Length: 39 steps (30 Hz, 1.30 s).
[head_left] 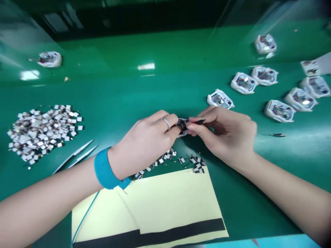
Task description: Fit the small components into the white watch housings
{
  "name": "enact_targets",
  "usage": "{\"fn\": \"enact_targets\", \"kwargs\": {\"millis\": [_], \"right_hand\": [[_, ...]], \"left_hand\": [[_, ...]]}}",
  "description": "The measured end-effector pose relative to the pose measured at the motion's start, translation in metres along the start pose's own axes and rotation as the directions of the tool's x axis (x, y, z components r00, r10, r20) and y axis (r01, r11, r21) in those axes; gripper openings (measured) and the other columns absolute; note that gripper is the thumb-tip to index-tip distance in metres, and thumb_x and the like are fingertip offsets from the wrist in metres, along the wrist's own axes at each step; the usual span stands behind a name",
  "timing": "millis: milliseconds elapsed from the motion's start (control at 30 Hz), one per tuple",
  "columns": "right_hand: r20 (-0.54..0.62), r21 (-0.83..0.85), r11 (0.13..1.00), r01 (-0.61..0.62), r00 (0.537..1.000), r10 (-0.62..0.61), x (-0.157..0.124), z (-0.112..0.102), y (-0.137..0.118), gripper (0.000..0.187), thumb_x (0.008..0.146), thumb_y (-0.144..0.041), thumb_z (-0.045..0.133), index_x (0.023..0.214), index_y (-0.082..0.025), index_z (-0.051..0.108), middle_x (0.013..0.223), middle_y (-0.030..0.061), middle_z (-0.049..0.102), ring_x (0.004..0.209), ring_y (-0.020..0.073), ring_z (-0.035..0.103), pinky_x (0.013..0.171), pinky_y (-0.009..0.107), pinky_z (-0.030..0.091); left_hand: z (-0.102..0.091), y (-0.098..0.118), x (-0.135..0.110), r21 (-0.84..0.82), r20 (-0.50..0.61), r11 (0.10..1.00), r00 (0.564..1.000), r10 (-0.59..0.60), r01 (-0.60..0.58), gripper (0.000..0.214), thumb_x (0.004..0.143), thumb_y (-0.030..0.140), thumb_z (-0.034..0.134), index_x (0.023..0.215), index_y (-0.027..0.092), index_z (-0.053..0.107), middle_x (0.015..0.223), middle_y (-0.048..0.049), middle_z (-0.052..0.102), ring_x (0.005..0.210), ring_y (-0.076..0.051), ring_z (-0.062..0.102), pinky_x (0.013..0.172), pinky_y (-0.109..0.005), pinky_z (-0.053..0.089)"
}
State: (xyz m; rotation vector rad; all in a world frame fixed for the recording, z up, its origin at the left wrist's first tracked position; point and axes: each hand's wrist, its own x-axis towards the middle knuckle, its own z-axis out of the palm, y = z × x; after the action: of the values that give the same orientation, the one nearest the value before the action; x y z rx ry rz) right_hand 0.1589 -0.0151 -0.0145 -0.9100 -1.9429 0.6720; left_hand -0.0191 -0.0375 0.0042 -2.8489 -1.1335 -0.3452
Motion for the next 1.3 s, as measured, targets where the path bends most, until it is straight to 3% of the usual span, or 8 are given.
{"fn": "enact_targets", "kwargs": {"millis": [133, 267, 433, 600, 867, 1033, 1167, 1300], "right_hand": [[-0.035, -0.017, 0.997, -0.071, 0.997, 0.071, 0.013, -0.019, -0.002, 0.014, 0.083, -0.018, 0.051, 0.072, -0.018, 0.044, 0.074, 0.0012, 0.054, 0.067, 0.012, 0.054, 0.058, 0.026, 0.044], [0.207, -0.312, 0.95, 0.027, 0.977, 0.04, 0.019, -0.03, -0.008, 0.011, 0.087, -0.012, 0.039, 0.082, -0.015, 0.049, 0.075, 0.0038, 0.053, 0.068, 0.013, 0.052, 0.06, 0.026, 0.042], [0.361, -0.396, 0.901, 0.177, 0.932, -0.024, 0.014, -0.015, -0.01, 0.009, 0.084, -0.016, 0.05, 0.086, -0.012, 0.057, 0.08, 0.0055, 0.056, 0.069, 0.0131, 0.055, 0.063, 0.025, 0.047], [0.445, -0.571, 0.708, 0.415, 0.882, -0.158, 0.012, -0.003, -0.016, 0.016, 0.082, -0.01, 0.048, 0.073, -0.009, 0.061, 0.069, 0.0076, 0.055, 0.063, 0.0188, 0.054, 0.056, 0.031, 0.047], [0.403, -0.612, 0.668, 0.422, 0.894, -0.196, 0.028, -0.006, -0.042, 0.013, 0.078, -0.009, 0.048, 0.069, -0.008, 0.058, 0.066, 0.0078, 0.054, 0.06, 0.0181, 0.052, 0.053, 0.03, 0.046], [0.433, -0.589, 0.607, 0.533, 0.843, -0.32, 0.034, -0.015, -0.051, 0.018, 0.08, -0.005, 0.045, 0.069, -0.01, 0.059, 0.067, 0.0083, 0.056, 0.06, 0.0179, 0.051, 0.054, 0.03, 0.046], [0.436, -0.567, 0.575, 0.589, 0.807, -0.397, 0.036, -0.017, -0.053, 0.02, 0.08, -0.004, 0.045, 0.067, -0.01, 0.059, 0.066, 0.0079, 0.059, 0.057, 0.0163, 0.05, 0.051, 0.028, 0.044], [0.293, -0.465, 0.714, 0.523, 0.853, -0.433, 0.032, -0.015, -0.05, 0.012, 0.08, -0.005, 0.049, 0.075, -0.008, 0.06, 0.074, 0.0096, 0.061, 0.066, 0.0163, 0.055, 0.055, 0.027, 0.047]], "left_hand": [[-0.015, 0.004, -0.003, -0.038, 0.085, 0.993, 0.991, -0.106, 0.109, 0.035, 0.082, 0.006, 0.043, 0.117, 0.005, 0.048, 0.098, -0.0114, 0.061, 0.085, -0.021, 0.058, 0.075, -0.032, 0.051], [-0.026, -0.001, -0.002, -0.283, 0.175, 0.904, 0.944, -0.28, 0.32, 0.054, 0.08, 0.006, 0.044, 0.131, 0.015, 0.029, 0.105, -0.0067, 0.059, 0.085, -0.017, 0.058, 0.07, -0.027, 0.051], [-0.013, -0.018, 0.006, -0.44, 0.225, 0.864, 0.961, -0.158, 0.245, 0.074, 0.075, 0.008, 0.058, 0.135, 0.017, 0.017, 0.127, -0.0097, 0.047, 0.12, -0.023, 0.038, 0.096, -0.039, 0.04], [0.001, -0.022, 0.009, -0.501, 0.208, 0.819, 0.957, -0.2, 0.28, 0.067, 0.075, 0.011, 0.061, 0.131, 0.017, 0.025, 0.117, -0.0085, 0.056, 0.108, -0.022, 0.051, 0.091, -0.04, 0.044], [-0.014, -0.013, 0.003, -0.689, 0.035, 0.67, 0.936, -0.351, 0.277, 0.068, 0.067, 0.008, 0.066, 0.126, 0.017, 0.034, 0.104, -0.0058, 0.061, 0.084, -0.015, 0.061, 0.075, -0.028, 0.053], [-0.025, -0.01, 0.0, -0.772, 0.056, 0.564, 0.915, -0.399, 0.293, 0.067, 0.067, 0.009, 0.066, 0.126, 0.018, 0.034, 0.104, -0.0041, 0.061, 0.076, -0.01, 0.061, 0.073, -0.022, 0.053], [-0.033, -0.007, -0.001, -0.747, 0.069, 0.591, 0.92, -0.385, 0.304, 0.068, 0.066, 0.01, 0.067, 0.125, 0.017, 0.035, 0.103, -0.0038, 0.062, 0.077, -0.011, 0.061, 0.073, -0.023, 0.052], [-0.039, -0.003, -0.001, -0.766, 0.058, 0.571, 0.916, -0.397, 0.295, 0.066, 0.066, 0.012, 0.067, 0.124, 0.019, 0.036, 0.102, -0.0029, 0.062, 0.078, -0.012, 0.061, 0.072, -0.022, 0.053]]}}
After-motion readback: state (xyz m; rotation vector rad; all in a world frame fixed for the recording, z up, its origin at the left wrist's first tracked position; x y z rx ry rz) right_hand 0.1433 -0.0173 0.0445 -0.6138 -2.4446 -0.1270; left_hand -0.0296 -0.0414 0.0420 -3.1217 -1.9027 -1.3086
